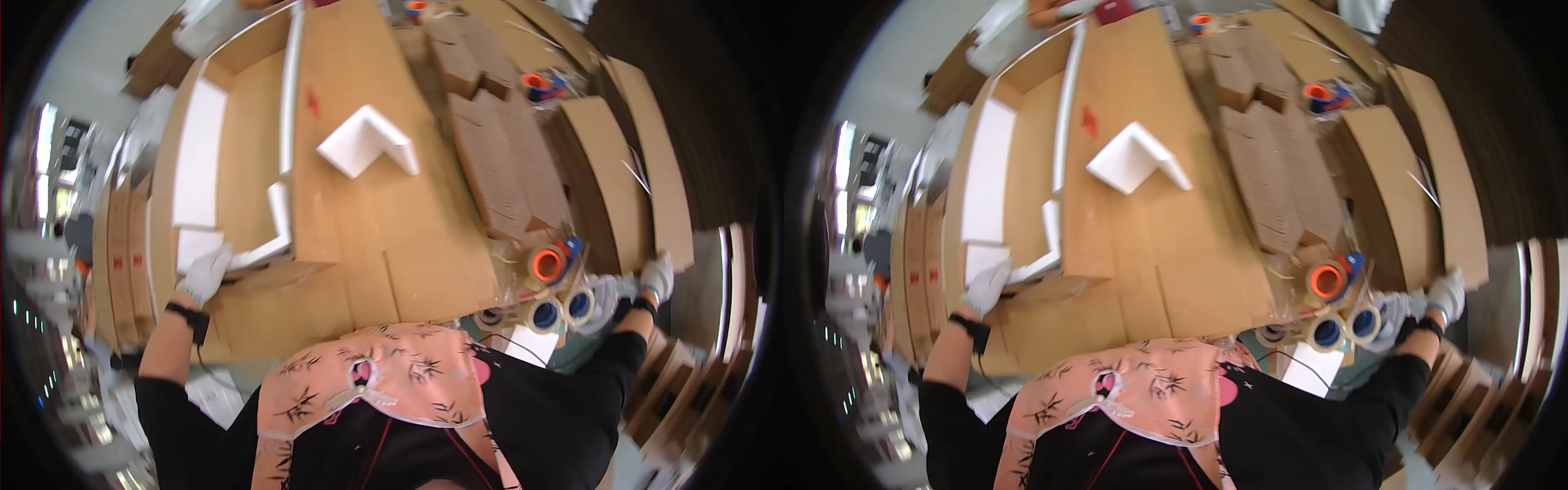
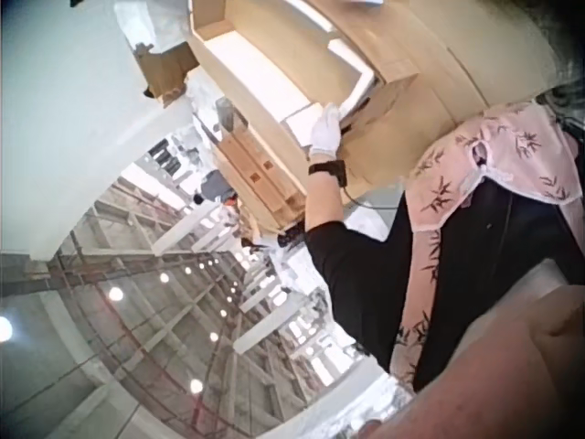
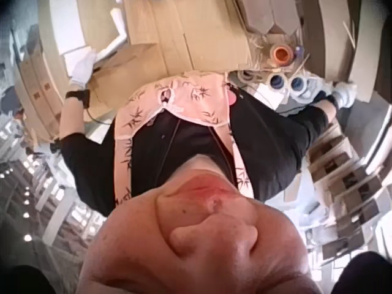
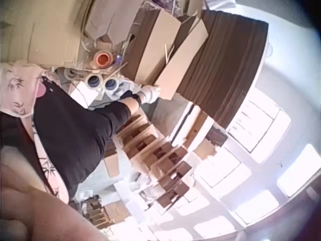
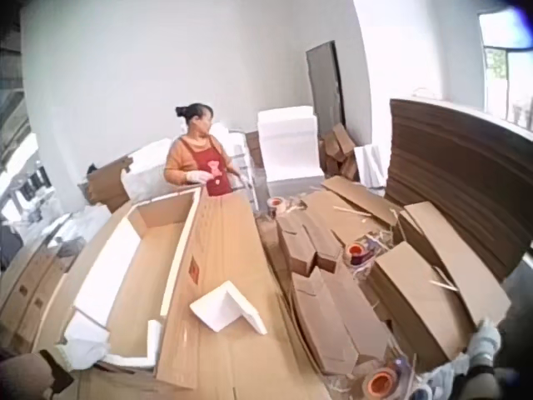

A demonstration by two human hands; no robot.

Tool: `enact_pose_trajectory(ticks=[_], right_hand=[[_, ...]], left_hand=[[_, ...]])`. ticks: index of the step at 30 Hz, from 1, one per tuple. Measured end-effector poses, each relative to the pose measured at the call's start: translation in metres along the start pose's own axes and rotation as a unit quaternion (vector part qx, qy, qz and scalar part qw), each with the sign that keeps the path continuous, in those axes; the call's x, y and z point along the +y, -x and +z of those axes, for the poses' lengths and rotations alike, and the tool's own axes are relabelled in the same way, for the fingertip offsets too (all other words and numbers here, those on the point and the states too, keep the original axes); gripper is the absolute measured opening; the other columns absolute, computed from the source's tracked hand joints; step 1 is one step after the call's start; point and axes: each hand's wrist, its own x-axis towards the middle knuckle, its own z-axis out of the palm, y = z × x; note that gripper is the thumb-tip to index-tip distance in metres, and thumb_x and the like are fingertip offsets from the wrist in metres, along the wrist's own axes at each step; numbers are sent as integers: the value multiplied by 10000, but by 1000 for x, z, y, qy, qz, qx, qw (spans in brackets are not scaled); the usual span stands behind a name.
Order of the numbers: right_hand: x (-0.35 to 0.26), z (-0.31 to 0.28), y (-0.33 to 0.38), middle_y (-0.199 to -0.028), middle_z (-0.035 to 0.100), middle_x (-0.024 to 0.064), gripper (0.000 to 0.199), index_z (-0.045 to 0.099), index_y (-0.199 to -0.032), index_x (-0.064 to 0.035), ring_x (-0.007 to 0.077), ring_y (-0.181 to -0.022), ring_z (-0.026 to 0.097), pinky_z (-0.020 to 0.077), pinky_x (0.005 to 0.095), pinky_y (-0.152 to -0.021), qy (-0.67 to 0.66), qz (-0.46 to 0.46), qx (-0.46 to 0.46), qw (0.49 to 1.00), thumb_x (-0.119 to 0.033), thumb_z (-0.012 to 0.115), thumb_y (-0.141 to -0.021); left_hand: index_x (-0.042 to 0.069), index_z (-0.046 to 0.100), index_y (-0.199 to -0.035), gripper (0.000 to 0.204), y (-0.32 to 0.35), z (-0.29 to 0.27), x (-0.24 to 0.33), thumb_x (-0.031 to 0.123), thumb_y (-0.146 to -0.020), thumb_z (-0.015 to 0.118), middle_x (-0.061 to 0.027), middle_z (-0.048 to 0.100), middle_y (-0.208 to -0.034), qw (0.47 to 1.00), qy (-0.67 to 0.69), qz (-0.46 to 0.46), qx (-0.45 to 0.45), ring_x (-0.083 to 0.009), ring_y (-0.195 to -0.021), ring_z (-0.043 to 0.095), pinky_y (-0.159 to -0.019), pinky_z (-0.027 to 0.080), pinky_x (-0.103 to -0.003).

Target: The person assembles flat cardboard sheets into boxes by folding the flaps and securing them with tape. They insert white foam corner protectors into the corners of the boxes and place the finished units onto a stack. The process is repeated for multiple boxes in a warehouse setting.

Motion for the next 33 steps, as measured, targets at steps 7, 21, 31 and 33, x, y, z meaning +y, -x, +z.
enact_pose_trajectory(ticks=[7,21,31,33], right_hand=[[39,-45,6,-1318,604,179,479,549,-1351,-57,379,-1191,572,462,424,-1004,-110,28,146,983,-363,349,-1042],[-176,-285,270,-1049,714,146,432,502,-1334,58,216,-882,694,561,313,-816,-555,-72,211,801,-244,502,-1024],[-315,-275,385,-804,617,98,409,583,-1144,49,85,-523,488,330,204,-445,-742,-365,-150,542,-334,566,-1004],[-353,-308,426,-515,502,-11,351,590,-994,-7,67,-359,392,277,215,-371,-720,-422,-288,470,-358,603,-975]], left_hand=[[26,610,-1293,499,-22,-12,-32,399,-1027,412,-201,615,-1304,999,-4,23,40,-336,-1241,562,-1078,408,-377],[114,633,-1283,487,-1,-46,-189,472,-1002,462,-163,626,-1295,959,94,16,267,-321,-1233,560,-1057,418,-390],[52,433,-1450,580,32,-100,-259,438,-1017,462,-120,503,-1447,672,694,80,245,-302,-1289,511,-1103,394,-394],[46,367,-1485,622,29,-108,-259,455,-1024,447,-120,447,-1490,519,821,143,190,-315,-1330,464,-1127,368,-426]])
